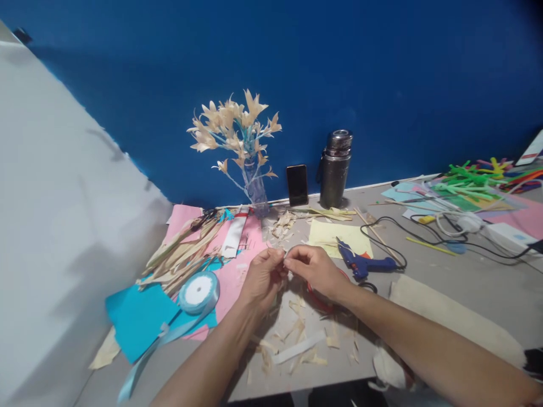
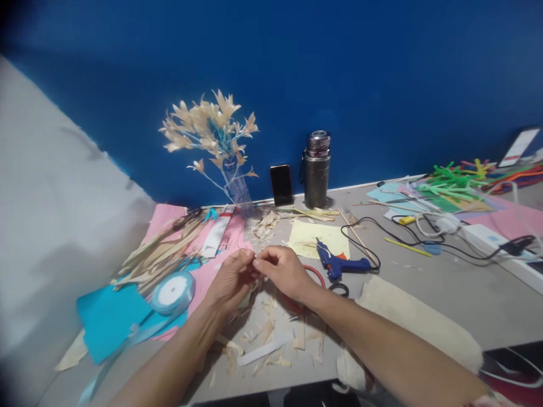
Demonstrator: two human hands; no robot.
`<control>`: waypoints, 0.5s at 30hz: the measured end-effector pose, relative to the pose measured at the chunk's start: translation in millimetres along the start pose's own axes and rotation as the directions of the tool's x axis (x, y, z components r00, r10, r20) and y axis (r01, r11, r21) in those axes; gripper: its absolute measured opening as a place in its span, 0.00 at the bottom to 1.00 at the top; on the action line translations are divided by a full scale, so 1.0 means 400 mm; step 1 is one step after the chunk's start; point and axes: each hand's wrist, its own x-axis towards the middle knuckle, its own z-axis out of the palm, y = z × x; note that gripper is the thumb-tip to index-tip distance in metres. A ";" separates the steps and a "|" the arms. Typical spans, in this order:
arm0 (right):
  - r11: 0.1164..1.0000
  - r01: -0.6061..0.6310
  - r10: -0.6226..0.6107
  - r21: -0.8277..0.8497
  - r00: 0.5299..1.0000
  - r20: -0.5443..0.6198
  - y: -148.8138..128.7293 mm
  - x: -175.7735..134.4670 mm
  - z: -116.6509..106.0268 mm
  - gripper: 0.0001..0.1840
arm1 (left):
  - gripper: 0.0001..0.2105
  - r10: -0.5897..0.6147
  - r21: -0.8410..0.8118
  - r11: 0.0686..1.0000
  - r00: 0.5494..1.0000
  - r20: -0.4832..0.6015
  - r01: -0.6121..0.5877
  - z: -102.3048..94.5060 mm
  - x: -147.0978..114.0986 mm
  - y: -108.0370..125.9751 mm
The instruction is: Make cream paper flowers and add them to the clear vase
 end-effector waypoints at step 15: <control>0.989 -0.096 0.087 0.115 0.993 0.082 -0.006 0.003 -0.005 0.12 | 0.15 -0.028 -0.049 0.998 0.999 0.016 0.029 -0.002 0.000 -0.008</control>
